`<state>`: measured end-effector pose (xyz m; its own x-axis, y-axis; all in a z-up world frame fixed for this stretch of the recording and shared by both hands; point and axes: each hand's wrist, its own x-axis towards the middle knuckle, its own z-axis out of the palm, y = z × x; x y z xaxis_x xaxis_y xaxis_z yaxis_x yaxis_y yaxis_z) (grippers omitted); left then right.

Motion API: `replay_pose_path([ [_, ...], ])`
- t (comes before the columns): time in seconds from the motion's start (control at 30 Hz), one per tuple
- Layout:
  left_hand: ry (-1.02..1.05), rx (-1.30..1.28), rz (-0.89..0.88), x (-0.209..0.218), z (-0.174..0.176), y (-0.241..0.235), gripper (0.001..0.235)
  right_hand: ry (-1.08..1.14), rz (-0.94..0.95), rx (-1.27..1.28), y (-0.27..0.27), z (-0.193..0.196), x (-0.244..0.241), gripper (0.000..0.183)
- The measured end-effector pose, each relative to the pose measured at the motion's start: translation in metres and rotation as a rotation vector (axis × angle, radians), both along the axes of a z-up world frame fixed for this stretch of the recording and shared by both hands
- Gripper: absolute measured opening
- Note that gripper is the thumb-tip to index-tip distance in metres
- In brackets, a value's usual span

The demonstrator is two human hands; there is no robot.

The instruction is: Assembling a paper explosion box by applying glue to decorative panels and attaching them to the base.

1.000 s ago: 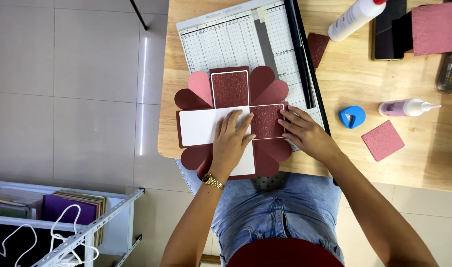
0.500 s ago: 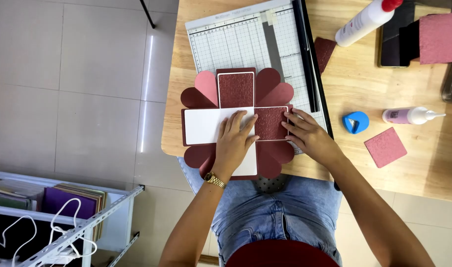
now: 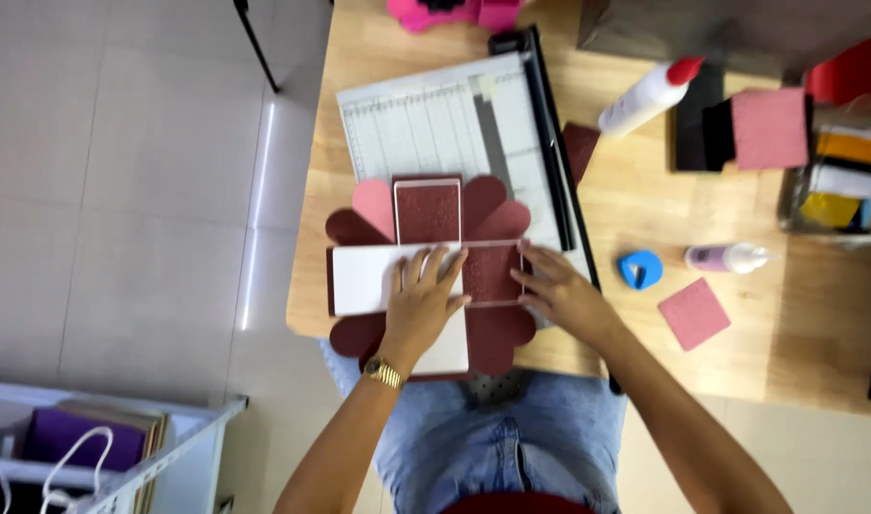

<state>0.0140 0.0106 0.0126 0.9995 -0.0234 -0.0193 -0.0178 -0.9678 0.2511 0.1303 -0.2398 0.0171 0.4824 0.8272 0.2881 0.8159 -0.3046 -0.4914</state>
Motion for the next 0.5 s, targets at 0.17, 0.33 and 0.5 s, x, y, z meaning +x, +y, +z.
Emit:
replay_pose_path([
  [0.17, 0.034, -0.016, -0.018, 0.004, 0.015, 0.0, 0.073, 0.036, -0.017, -0.016, 0.002, 0.016, 0.001, 0.04],
  [0.33, 0.142, -0.01, -0.028, 0.002, 0.022, 0.001, 0.071, 0.078, -0.035, -0.167, 0.0, 0.015, -0.005, 0.043],
  [0.5, -0.133, 0.097, -0.036, 0.0, 0.02, 0.0, 0.072, 0.011, 0.016, -0.307, 0.001, 0.01, -0.007, 0.037],
])
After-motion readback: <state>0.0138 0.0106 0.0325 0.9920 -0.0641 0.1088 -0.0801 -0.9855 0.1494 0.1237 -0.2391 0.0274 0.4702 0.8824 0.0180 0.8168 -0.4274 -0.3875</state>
